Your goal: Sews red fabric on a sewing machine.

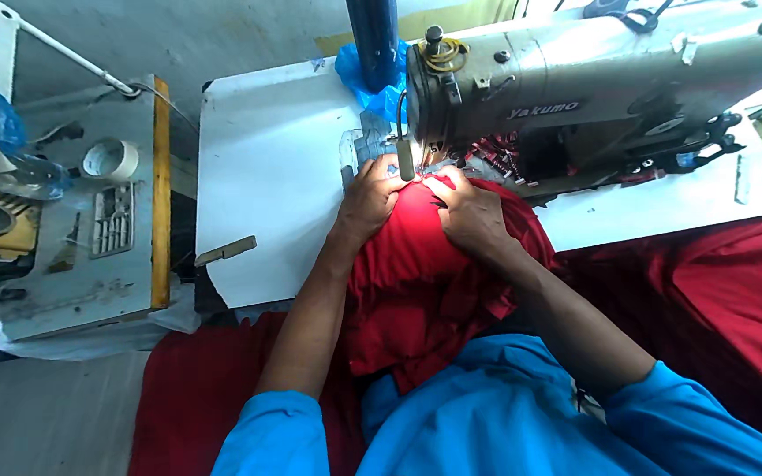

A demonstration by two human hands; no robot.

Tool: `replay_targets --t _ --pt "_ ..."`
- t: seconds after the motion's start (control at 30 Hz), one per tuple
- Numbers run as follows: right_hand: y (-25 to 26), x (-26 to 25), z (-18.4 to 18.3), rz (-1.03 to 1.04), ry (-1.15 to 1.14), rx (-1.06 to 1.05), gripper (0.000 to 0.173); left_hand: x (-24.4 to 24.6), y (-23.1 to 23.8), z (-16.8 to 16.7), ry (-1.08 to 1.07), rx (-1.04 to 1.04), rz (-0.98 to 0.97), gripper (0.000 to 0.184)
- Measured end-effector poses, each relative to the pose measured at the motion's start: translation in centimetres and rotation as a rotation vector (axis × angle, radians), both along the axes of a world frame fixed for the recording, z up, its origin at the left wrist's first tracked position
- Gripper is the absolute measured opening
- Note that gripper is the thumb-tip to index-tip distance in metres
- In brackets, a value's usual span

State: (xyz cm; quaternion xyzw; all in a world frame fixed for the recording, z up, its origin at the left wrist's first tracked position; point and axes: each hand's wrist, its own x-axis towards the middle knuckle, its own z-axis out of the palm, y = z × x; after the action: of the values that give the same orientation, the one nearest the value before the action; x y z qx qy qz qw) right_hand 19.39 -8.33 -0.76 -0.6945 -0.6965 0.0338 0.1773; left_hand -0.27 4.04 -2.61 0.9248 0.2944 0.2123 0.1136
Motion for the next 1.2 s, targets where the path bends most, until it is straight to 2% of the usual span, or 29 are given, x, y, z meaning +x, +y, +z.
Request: replay_targets --t 0.2,0.47,0.8,1.2 --pt "-1.3 -0.2 0.8 0.013 0.009 0.047 0.044 0.0 -0.1 0.1 -0.023 -0.011 0.008 0.042" --pt "-0.5 0.0 0.0 -0.002 0.008 0.019 0.047 0.0 -0.2 0.1 -0.071 -0.021 0.003 0.042" --pt "-0.8 1.5 0.0 0.092 0.050 0.042 0.047 0.0 -0.3 0.1 -0.070 -0.007 0.007 0.043" --pt "0.2 1.3 -0.5 0.089 -0.008 0.020 0.050 -0.1 0.0 0.0 -0.073 -0.025 0.000 0.042"
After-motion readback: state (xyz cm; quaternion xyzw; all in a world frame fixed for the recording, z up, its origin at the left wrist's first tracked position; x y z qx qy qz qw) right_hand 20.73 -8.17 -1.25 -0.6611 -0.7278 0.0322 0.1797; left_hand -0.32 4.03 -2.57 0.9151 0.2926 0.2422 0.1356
